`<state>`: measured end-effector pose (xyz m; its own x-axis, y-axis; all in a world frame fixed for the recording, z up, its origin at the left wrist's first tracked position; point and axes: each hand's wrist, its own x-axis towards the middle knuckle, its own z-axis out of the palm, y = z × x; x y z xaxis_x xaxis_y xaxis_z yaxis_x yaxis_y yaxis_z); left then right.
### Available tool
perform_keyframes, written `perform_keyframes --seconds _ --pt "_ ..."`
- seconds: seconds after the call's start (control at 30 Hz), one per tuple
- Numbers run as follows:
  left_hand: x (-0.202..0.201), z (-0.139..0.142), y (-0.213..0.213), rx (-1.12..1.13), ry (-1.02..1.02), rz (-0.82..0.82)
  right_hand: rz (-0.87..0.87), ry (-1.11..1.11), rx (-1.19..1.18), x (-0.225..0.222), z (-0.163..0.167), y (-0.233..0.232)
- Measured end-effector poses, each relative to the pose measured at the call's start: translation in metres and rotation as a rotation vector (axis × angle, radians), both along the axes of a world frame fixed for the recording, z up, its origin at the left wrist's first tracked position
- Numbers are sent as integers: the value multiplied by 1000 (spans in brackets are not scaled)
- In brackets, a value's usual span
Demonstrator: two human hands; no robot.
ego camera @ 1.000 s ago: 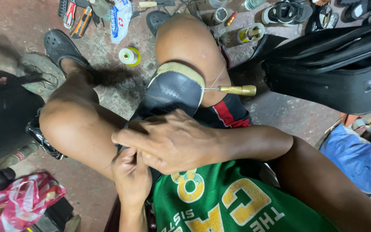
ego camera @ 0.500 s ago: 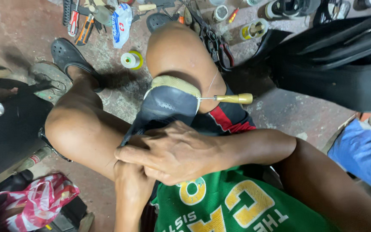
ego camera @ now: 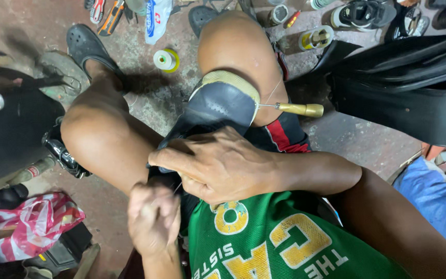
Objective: The person sews the sole of a black shoe using a needle and thread. They repeatedly push the needle through the sole and pull the thread tight to secure the stitching.
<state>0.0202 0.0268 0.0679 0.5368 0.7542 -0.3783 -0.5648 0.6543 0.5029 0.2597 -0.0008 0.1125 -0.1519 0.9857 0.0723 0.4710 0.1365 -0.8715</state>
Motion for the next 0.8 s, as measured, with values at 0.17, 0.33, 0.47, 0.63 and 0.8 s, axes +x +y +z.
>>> perform_keyframes --seconds 0.17,0.33,0.47,0.63,0.8 --pt "27 -4 7 405 795 -455 14 -17 26 -8 1 1" --pt "39 -39 28 951 842 -682 49 -17 79 -14 -2 -3" --pt "80 -117 18 900 1439 -645 71 -20 70 -19 -8 -8" --pt "95 -151 9 1038 2212 -525 106 -75 109 -1 14 -2" --pt "69 -124 51 919 1320 -1006 -220 -416 287 72 51 -48"
